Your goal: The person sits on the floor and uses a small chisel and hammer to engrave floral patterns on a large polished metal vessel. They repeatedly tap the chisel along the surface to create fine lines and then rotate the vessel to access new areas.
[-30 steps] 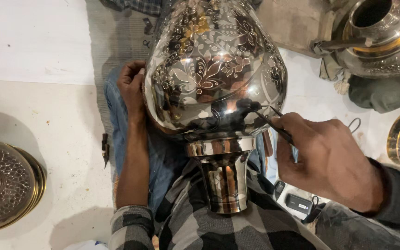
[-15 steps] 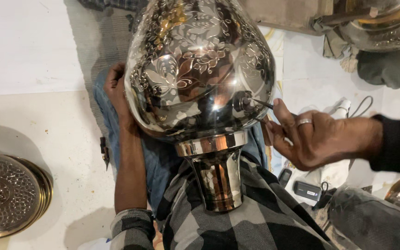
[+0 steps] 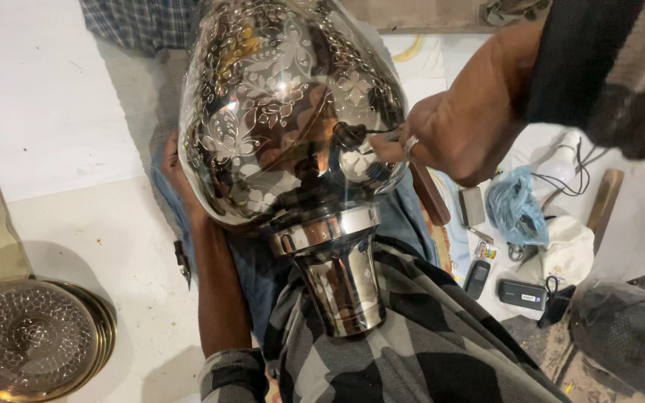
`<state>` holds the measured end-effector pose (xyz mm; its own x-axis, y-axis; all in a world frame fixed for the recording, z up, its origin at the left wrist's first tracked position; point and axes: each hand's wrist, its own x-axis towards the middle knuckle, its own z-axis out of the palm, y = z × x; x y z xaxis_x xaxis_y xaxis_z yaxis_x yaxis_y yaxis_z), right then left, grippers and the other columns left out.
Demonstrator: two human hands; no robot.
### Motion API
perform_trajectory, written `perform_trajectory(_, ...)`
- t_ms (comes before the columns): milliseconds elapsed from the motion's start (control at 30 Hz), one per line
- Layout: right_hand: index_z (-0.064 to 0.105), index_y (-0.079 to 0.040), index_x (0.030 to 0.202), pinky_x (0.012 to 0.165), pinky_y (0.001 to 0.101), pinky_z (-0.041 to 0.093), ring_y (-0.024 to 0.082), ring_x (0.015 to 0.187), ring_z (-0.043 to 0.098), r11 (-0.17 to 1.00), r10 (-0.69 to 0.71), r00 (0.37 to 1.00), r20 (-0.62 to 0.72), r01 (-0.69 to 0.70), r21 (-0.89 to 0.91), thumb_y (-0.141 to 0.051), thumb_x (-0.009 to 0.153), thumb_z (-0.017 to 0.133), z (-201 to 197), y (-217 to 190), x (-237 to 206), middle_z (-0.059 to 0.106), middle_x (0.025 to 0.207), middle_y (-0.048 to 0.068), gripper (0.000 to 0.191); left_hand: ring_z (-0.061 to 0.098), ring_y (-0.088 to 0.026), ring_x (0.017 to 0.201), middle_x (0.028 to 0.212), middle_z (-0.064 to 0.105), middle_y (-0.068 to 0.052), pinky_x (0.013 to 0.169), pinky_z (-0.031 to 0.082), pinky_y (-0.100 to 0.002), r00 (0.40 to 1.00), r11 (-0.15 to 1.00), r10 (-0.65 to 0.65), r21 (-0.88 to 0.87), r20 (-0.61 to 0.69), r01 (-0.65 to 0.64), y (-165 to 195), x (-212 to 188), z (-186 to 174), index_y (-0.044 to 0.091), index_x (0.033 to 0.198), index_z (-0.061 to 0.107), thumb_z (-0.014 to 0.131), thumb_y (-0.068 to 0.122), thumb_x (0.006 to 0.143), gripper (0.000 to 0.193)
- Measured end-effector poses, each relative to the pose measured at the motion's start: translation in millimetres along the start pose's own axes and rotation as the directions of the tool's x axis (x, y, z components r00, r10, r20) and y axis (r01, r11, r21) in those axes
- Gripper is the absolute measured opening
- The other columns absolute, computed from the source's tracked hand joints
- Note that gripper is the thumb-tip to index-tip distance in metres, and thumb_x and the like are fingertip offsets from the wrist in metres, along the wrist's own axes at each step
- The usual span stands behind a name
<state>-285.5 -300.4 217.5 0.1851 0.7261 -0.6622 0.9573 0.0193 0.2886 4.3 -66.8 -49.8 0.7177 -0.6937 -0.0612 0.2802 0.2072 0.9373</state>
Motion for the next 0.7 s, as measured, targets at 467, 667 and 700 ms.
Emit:
perform_trajectory(467,0.069,0.003,0.112,0.036,0.0239,0.036,0.008,0.037,0.045,0.215,0.803,0.586,0.104,-0.449,0.867,-0.015,0.099,0.058,-50.1,-21.9,16.3,0.064,0.067,0.004,0.025,0.071,-0.012,0.089,0.108,0.074,-0.007,0.077,0.060,-0.026,0.999,1.000,0.018,-0.015,-0.046,-0.019,32.3,-12.1,23.4,-0.002,0.122,0.068,0.054,0.005,0.104,0.024)
perform_trajectory(667,0.071,0.002,0.120,0.030,0.0225,0.029,0.003,0.033,0.042,-0.155,0.977,-0.153,0.149,-0.030,0.987,-0.014,0.104,0.055,-62.8,-59.8,31.5,0.070,0.072,0.000,0.028,0.068,-0.012,0.087,0.106,0.072,-0.007,0.076,0.057,-0.026,1.000,1.000,0.013,-0.028,-0.013,-0.013,39.5,-11.5,24.1,-0.004,0.121,0.069,0.052,0.008,0.108,0.024)
perform_trajectory(700,0.069,0.002,0.124,0.037,0.0234,0.034,0.005,0.042,0.048,-0.347,0.838,-0.421,0.347,0.080,0.935,-0.015,0.108,0.054,-70.5,-72.7,47.2,0.070,0.076,0.002,0.028,0.068,-0.012,0.088,0.107,0.072,-0.007,0.075,0.057,-0.026,1.000,1.000,0.005,-0.011,-0.008,-0.005,38.4,-11.2,22.6,-0.005,0.121,0.068,0.054,0.008,0.108,0.023)
